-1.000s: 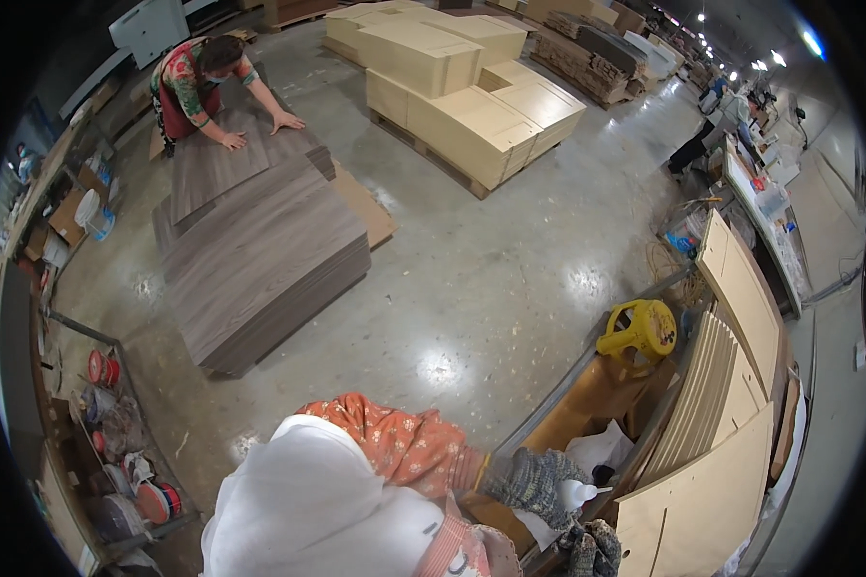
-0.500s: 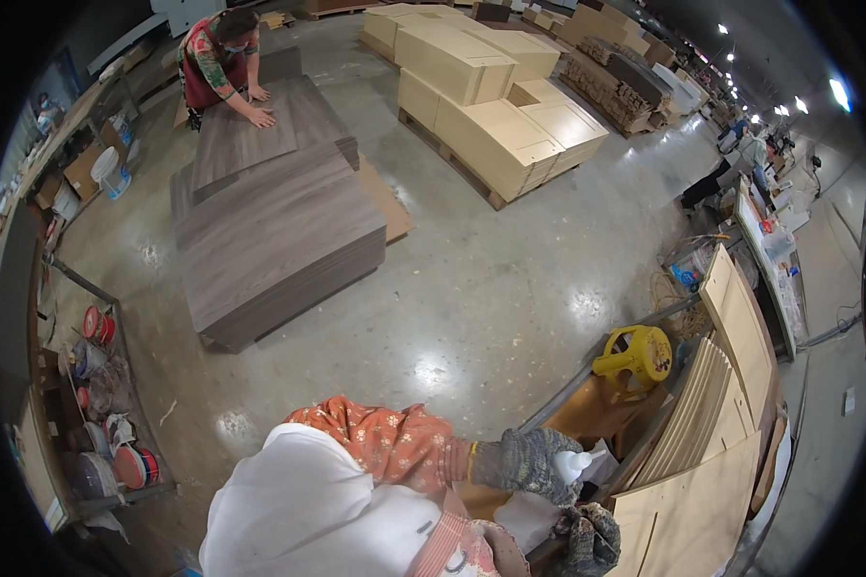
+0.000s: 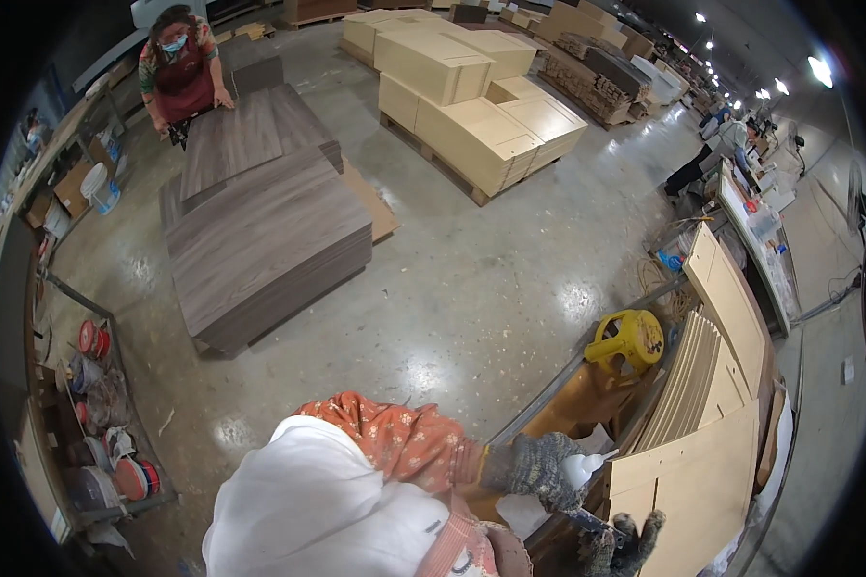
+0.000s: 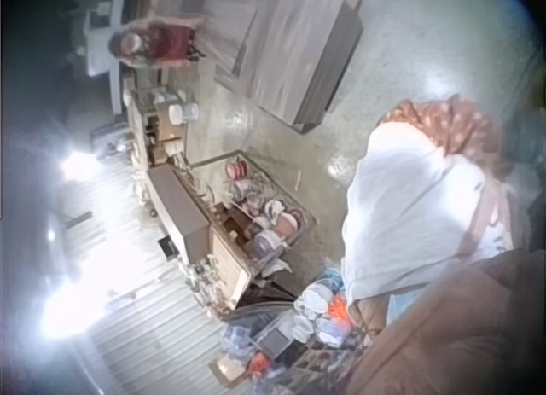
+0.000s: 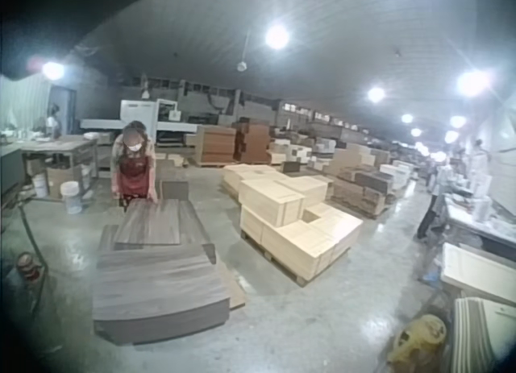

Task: The person wipes wooden panels with a cloth and sponge, applies liquid from a squeeze bottle onto the panels, and spreads paste from a container onto the panel edges using a tool.

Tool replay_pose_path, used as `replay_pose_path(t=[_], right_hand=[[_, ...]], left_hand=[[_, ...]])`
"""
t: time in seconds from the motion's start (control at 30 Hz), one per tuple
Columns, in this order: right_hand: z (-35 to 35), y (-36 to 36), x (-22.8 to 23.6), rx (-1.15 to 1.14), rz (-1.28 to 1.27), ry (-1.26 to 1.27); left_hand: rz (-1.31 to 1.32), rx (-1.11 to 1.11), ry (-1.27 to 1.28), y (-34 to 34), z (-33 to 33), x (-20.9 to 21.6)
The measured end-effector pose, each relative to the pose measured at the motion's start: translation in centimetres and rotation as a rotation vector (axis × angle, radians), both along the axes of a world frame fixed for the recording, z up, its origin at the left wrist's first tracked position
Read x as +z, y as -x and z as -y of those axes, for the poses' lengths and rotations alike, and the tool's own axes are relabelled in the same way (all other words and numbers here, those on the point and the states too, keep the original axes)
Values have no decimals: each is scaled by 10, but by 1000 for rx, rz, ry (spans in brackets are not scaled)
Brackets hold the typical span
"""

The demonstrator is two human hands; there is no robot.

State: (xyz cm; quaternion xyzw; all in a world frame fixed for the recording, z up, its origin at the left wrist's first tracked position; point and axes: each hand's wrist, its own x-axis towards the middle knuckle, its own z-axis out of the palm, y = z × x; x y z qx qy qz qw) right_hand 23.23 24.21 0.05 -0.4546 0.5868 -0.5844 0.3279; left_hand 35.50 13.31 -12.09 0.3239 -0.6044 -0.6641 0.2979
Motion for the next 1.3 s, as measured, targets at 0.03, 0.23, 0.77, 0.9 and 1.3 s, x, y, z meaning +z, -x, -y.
replay_pose_path(t=[0.03,0.23,0.77,0.9,1.3], right_hand=[[-3,-2,5,-3,-125,26],[5,17,29,371,-1602,464],[-21,114,29,176,-1206,-209],[-21,107,48,183,-1062,-370],[-12,130,30,250,-972,-118]], left_hand=[[-61,-98,-58,-2,3,3],[-125,68,511,55,-6,-28],[-22,-115,15,-15,-31,57],[-27,-70,33,-15,-37,47],[41,38,167,-21,-63,54]])
